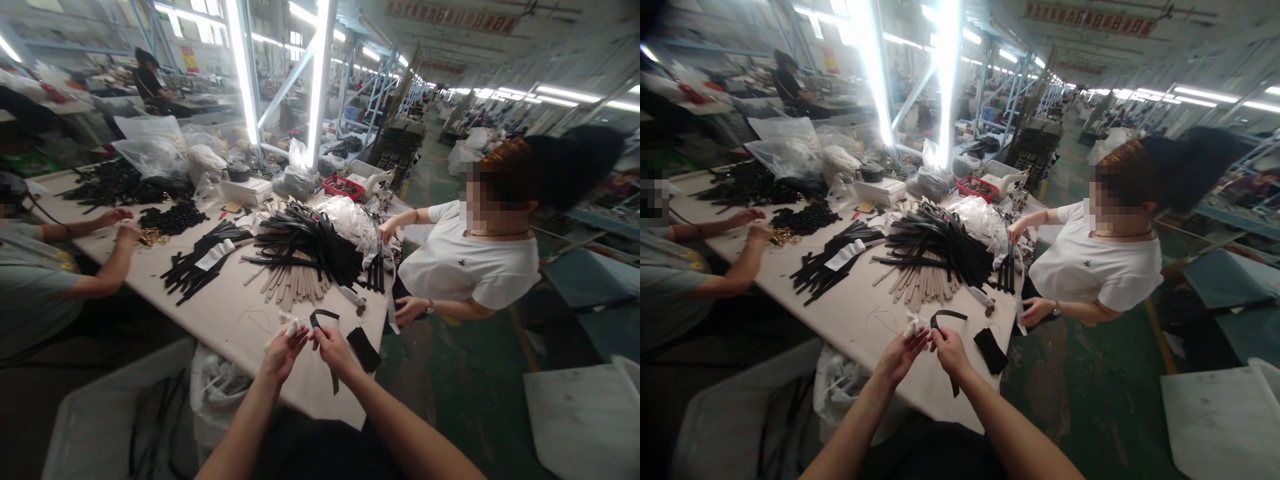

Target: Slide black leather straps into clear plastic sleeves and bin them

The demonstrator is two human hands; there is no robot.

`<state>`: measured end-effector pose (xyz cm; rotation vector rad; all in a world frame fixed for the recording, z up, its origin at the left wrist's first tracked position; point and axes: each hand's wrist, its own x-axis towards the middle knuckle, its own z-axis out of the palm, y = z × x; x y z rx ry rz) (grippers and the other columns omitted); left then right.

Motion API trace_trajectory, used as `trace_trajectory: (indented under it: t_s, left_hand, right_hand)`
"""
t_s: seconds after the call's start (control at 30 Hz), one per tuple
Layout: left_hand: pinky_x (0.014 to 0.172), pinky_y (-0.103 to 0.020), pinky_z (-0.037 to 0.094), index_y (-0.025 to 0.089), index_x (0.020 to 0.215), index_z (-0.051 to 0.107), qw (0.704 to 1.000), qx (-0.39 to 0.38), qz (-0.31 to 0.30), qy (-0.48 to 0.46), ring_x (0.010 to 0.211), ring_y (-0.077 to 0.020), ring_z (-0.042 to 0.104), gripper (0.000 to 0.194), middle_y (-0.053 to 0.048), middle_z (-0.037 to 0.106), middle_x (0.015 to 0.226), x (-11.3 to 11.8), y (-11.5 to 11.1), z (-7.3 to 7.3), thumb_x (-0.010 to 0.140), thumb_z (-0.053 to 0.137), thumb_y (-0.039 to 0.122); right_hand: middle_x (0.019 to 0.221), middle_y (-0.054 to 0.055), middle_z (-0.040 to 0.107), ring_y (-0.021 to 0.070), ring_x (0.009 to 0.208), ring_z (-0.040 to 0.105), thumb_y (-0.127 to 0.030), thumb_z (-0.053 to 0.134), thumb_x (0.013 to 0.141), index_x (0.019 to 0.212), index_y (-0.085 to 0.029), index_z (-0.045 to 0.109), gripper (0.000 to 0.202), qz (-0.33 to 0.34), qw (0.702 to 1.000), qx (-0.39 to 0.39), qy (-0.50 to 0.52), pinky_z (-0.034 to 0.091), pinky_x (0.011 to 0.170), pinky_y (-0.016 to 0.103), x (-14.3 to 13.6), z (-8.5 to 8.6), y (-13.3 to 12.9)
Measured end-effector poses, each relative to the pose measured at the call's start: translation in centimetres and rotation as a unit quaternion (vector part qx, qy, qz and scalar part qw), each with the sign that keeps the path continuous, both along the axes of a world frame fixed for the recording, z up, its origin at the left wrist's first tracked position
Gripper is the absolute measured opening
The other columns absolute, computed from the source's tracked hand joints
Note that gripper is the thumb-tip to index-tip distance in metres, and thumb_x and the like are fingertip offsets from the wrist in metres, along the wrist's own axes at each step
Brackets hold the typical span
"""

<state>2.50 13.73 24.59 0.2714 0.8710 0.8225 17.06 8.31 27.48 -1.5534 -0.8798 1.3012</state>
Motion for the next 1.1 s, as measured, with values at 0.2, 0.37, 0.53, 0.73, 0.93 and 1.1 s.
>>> trace_trajectory:
  t_s: [0.2,0.37,0.53,0.73,0.93,1.1]
  left_hand:
    - [0.076,-0.031,0.059,0.011,0.097,0.066,1.000,-0.002,-0.017,-0.025,0.084,-0.0191,0.072,0.014,-0.017,0.072,0.105,1.9,1.8,2.3,0.090,0.067,0.024]
    - [0.061,-0.025,0.053,0.010,0.085,0.072,0.983,0.127,-0.094,0.090,0.059,-0.0149,0.064,0.027,-0.010,0.071,0.073,3.6,-2.1,2.9,0.077,0.080,0.034]
    - [0.058,-0.026,0.047,0.014,0.071,0.073,0.962,0.194,-0.123,0.148,0.055,-0.0156,0.060,0.025,-0.008,0.069,0.062,3.9,-8.6,2.3,0.072,0.083,0.037]
    - [0.079,-0.028,0.052,0.016,0.086,0.073,0.992,0.077,0.058,0.083,0.085,-0.0186,0.068,0.026,-0.009,0.075,0.090,2.3,-7.6,2.0,0.069,0.086,0.030]
    - [0.067,-0.026,0.055,0.016,0.088,0.064,0.984,-0.062,0.168,-0.009,0.066,-0.0124,0.066,0.011,-0.004,0.071,0.080,1.3,-1.2,5.6,0.084,0.073,0.022]
    - [0.059,-0.023,0.052,0.015,0.086,0.063,0.990,-0.020,0.138,-0.020,0.066,-0.0135,0.067,0.013,-0.005,0.071,0.080,2.5,-1.0,7.2,0.084,0.073,0.023]
  right_hand:
    - [0.075,0.007,0.069,0.0168,0.065,0.062,-0.043,0.068,0.077,0.085,-0.013,0.069,0.031,0.144,0.977,-0.099,0.119,0.045,0.062,0.027,0.7,-0.3,-4.7]
    - [0.098,0.012,0.070,0.0210,0.085,0.067,-0.054,0.053,0.088,0.106,-0.015,0.064,0.044,0.033,0.935,-0.073,0.346,0.050,0.073,0.032,3.3,1.0,-1.0]
    - [0.088,0.010,0.068,0.0183,0.071,0.066,-0.045,0.058,0.093,0.095,-0.017,0.057,0.027,-0.075,0.949,-0.009,0.306,0.052,0.065,0.031,5.6,4.0,7.3]
    - [0.059,-0.003,0.053,0.0057,0.037,0.033,-0.050,0.052,0.095,0.096,-0.017,0.060,0.034,-0.104,0.978,0.084,0.163,0.024,0.039,0.020,7.9,9.6,6.5]
    - [0.052,-0.002,0.057,0.0084,0.037,0.035,-0.057,0.046,0.095,0.096,-0.018,0.062,0.043,0.105,0.994,-0.009,0.039,0.023,0.041,0.022,2.5,10.0,-2.5]
    - [0.057,0.000,0.061,0.0116,0.047,0.046,-0.044,0.042,0.098,0.086,-0.017,0.062,0.036,0.099,0.993,0.014,-0.058,0.033,0.051,0.024,-1.1,8.1,-3.1]
